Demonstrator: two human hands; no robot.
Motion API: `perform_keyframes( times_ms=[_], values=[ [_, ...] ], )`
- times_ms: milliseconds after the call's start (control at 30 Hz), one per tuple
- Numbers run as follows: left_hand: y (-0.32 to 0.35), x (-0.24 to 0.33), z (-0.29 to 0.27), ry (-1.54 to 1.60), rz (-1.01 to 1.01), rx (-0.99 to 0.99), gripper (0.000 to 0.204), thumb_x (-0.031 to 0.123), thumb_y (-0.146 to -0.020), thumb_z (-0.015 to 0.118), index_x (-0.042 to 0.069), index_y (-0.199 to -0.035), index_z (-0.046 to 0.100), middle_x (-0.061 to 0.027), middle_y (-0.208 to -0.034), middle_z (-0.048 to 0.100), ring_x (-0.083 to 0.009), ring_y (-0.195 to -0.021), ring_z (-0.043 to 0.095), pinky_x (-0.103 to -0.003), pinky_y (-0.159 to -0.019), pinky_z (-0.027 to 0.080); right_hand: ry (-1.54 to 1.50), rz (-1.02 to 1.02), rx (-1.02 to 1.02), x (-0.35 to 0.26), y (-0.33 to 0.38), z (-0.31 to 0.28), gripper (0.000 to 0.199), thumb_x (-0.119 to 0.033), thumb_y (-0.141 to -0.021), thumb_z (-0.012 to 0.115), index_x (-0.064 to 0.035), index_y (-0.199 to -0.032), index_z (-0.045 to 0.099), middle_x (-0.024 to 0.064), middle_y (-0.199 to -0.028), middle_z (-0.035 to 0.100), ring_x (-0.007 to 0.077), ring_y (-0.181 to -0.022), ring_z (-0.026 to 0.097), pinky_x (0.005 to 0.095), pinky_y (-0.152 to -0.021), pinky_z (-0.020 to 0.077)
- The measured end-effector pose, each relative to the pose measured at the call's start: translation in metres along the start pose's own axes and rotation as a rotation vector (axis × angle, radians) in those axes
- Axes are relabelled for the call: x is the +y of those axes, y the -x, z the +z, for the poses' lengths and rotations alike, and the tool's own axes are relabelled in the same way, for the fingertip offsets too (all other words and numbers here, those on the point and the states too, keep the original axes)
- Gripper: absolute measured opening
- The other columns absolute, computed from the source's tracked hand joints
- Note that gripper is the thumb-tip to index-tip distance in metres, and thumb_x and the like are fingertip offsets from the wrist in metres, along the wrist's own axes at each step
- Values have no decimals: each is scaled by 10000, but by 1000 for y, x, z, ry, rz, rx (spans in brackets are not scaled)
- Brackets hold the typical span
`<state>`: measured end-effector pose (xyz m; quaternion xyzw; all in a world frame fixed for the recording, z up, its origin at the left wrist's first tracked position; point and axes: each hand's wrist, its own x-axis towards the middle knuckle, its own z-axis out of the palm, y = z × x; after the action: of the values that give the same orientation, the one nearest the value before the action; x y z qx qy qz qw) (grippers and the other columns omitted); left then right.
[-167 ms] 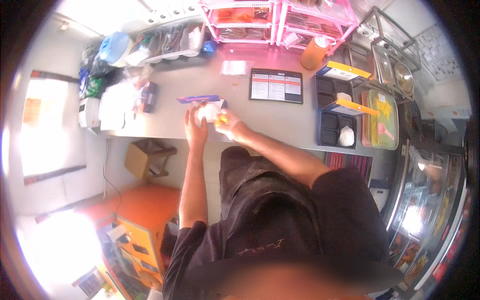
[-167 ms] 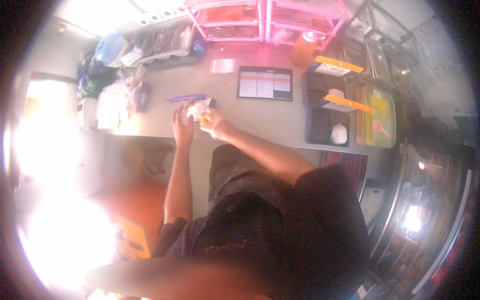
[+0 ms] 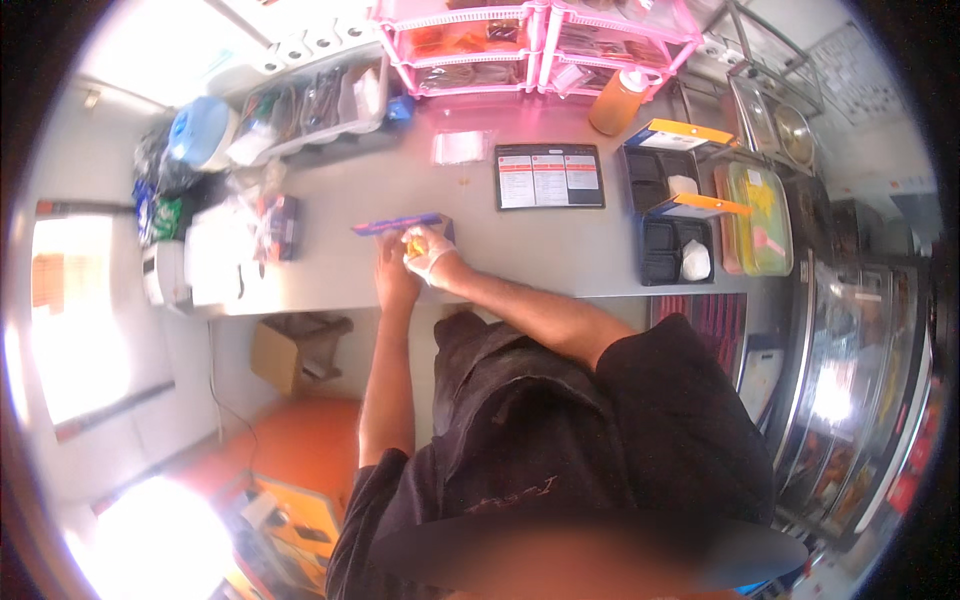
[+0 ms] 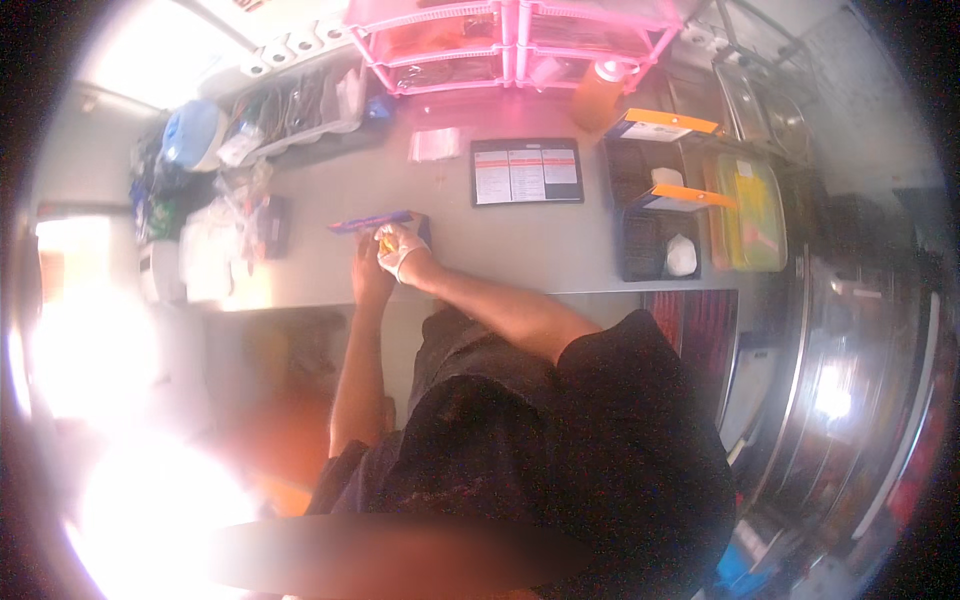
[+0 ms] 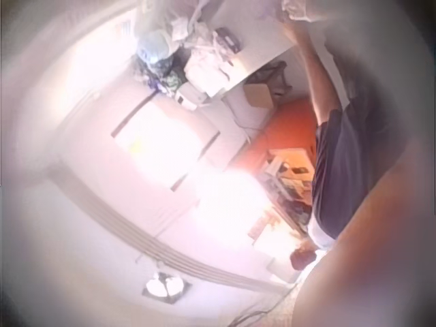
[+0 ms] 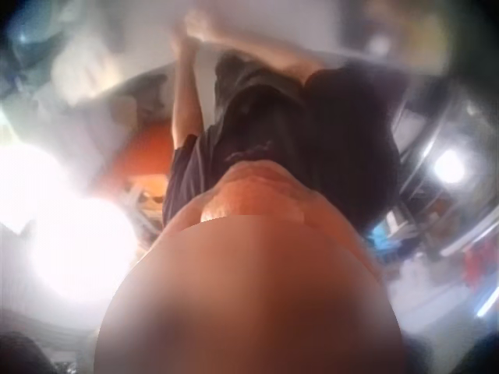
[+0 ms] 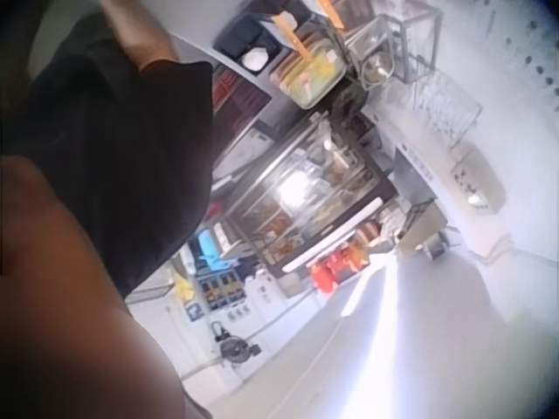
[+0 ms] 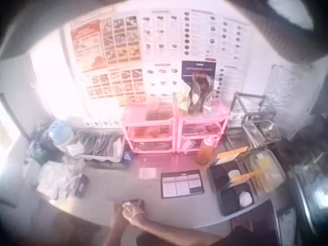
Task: The person assembles two bento boxes by placing rice, fried chicken, and scrambled eggs into compartmentalized trays. They use a knife to cut the chicken on a cutting board, a pink scoop to portion the eggs, and a spoon to add sauce. The person also places cutlery and napkins into the boxes before closing the lids.
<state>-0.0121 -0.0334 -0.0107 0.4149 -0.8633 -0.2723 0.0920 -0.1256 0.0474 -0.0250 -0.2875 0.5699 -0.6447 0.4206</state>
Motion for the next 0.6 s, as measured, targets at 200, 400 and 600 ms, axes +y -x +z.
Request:
perform_keyframes(
  times_ms=[200,400,600],
  values=[
    [-6,-17,3,174,210,18,571,44,-862,772,141,-1415,672,-126,-1551,595,-395,-1434,555,-509,-1196,471,606,-337,325,9,-3,3,512,18,-880,761,-96,-1359,624,214,-1376,596,421,-1307,604,484,-1062,545],
    [-7,-30,-4,159,187,-61,559,60,-883,778,149,-1425,675,-150,-1460,624,-415,-1346,589,-526,-1177,486,1017,-138,350,19,2,17,559,-121,-961,713,-128,-1504,578,250,-1475,554,477,-1392,528,543,-1159,476],
    [-36,-45,-15,354,242,-157,371,8,-966,695,98,-1321,750,-188,-1390,703,-384,-1298,671,-490,-1060,566,1168,136,342,12,-11,23,600,-89,-959,677,-154,-1545,562,276,-1573,489,502,-1404,520,531,-1177,482]
  ],
)
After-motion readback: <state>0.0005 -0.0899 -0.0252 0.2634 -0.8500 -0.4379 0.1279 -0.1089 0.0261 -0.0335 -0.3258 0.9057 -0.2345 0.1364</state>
